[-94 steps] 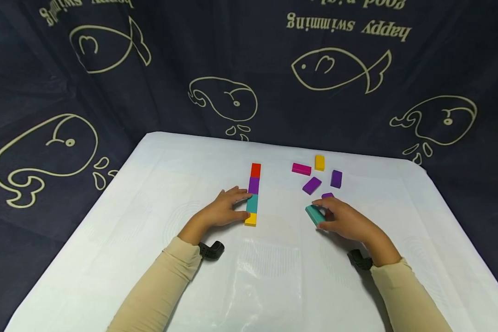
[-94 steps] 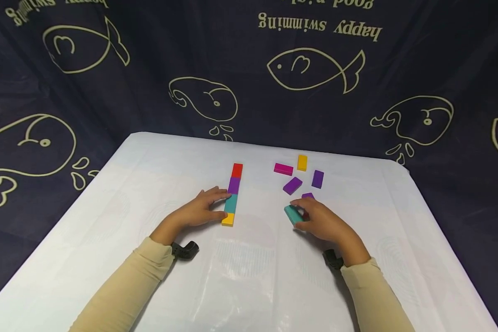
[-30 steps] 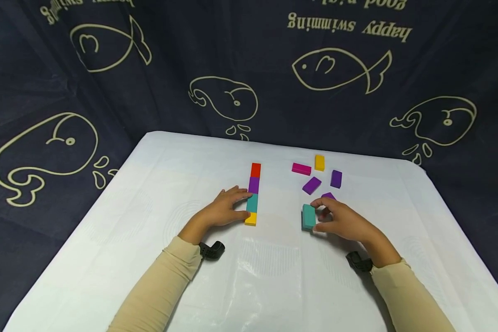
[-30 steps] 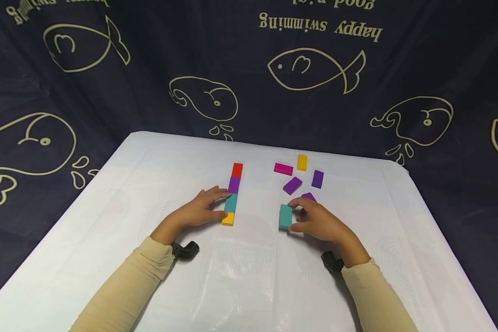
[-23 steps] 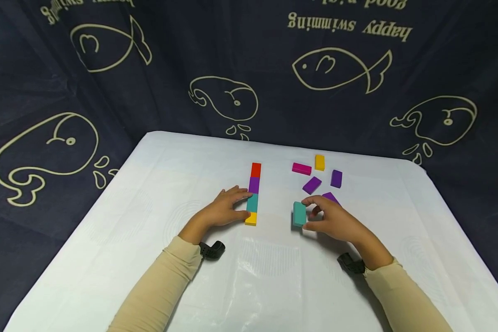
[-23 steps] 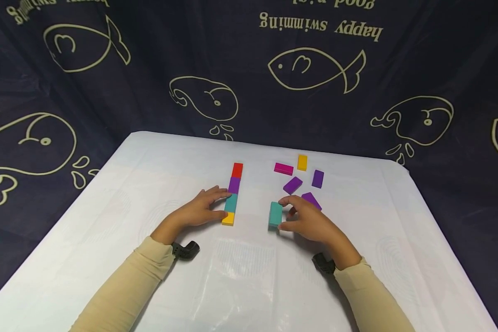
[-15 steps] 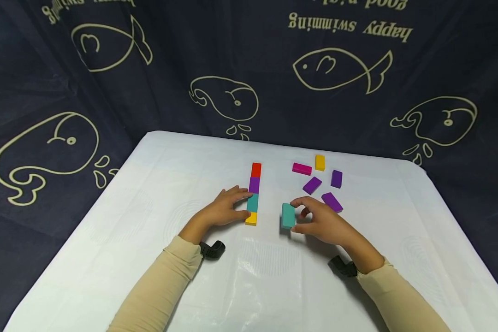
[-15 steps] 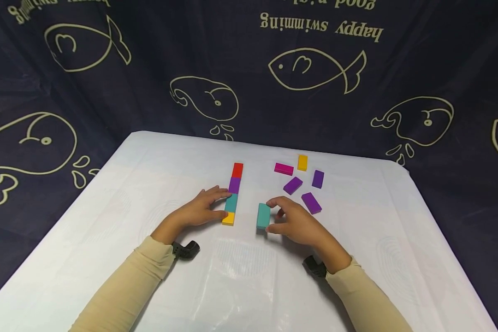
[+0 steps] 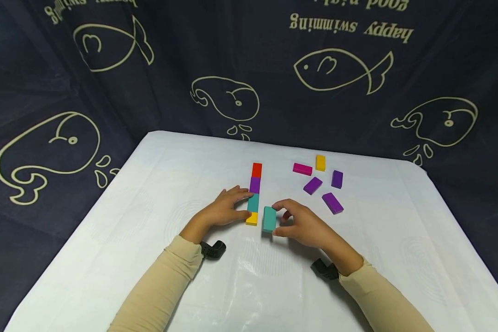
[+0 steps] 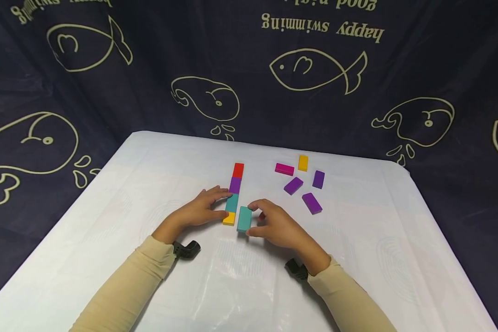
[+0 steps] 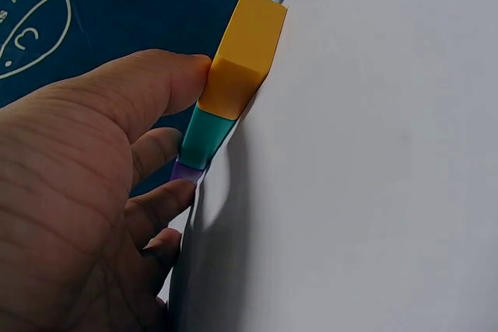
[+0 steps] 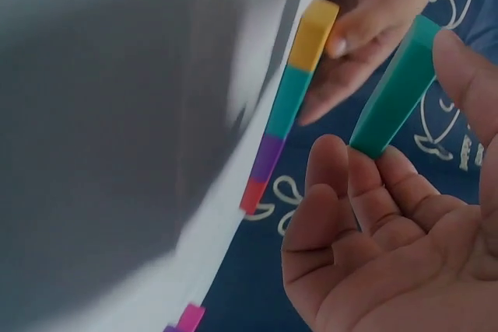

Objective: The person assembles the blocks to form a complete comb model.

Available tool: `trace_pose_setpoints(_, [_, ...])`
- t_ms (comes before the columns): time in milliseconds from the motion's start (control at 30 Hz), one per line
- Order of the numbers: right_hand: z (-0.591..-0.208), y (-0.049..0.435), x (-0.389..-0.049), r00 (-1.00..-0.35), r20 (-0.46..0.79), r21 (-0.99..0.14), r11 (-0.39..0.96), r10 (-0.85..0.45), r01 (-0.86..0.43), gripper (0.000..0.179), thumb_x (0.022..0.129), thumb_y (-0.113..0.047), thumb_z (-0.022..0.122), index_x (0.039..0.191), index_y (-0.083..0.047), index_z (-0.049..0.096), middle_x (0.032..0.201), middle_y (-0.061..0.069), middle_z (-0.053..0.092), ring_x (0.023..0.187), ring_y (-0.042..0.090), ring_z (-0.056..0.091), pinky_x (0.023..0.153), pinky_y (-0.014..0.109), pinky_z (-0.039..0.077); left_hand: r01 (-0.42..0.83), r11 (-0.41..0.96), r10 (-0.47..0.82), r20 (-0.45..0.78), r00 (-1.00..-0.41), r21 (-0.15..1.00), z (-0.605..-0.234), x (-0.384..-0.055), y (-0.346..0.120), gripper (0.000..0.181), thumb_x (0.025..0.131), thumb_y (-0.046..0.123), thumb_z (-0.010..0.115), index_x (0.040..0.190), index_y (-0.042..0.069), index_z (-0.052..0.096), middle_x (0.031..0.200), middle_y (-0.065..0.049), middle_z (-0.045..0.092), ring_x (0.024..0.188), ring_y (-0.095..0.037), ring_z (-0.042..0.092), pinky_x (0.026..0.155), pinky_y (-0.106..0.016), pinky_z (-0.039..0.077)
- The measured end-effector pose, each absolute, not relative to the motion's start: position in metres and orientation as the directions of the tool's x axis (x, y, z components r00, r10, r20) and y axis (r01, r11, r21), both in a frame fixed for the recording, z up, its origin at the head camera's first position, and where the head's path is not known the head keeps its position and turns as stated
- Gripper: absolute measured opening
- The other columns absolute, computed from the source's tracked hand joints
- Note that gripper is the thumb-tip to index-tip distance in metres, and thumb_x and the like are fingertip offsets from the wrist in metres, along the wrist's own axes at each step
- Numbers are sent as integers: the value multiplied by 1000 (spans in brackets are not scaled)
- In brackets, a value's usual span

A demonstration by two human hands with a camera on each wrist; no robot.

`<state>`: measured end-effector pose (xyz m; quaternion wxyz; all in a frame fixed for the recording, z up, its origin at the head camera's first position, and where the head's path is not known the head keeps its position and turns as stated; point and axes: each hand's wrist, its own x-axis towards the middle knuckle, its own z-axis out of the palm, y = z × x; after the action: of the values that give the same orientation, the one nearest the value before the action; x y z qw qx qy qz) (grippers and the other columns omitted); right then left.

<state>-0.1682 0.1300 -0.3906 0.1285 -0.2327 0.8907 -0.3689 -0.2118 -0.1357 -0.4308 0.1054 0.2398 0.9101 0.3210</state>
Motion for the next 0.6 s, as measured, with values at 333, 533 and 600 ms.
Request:
trace_pose_setpoints(333, [-398,105,-160,-840,-96,-727,614,-534,-307,52,81,-23,84,127,-15,60,118,-1,60,95,20,57,80,34,50,378,671,510,-26,-860,638,-431,-211,-136,61,93,32,67,148,14,48,156,-10,38,150,-30,16,120,-53,1])
trace_pose_setpoints(533, [-399,97,-156,-832,-94,-709,623,-547,-329,52,80,-19,84,126,-11,60,115,-1,61,93,19,57,80,34,51,380,671,510,-24,-860,637,-431,-211,-137,61,93,31,68,148,14,48,155,-10,39,150,-29,16,120,-53,1])
trace_pose_setpoints(600, [-400,95,-156,-825,-87,-699,625,-558,-349,53,80,-18,84,126,-9,60,115,1,61,92,19,56,81,34,50,381,669,511,-22,-860,638,-431,-211,-137,61,93,31,68,148,14,48,155,-10,39,150,-30,16,120,-53,1])
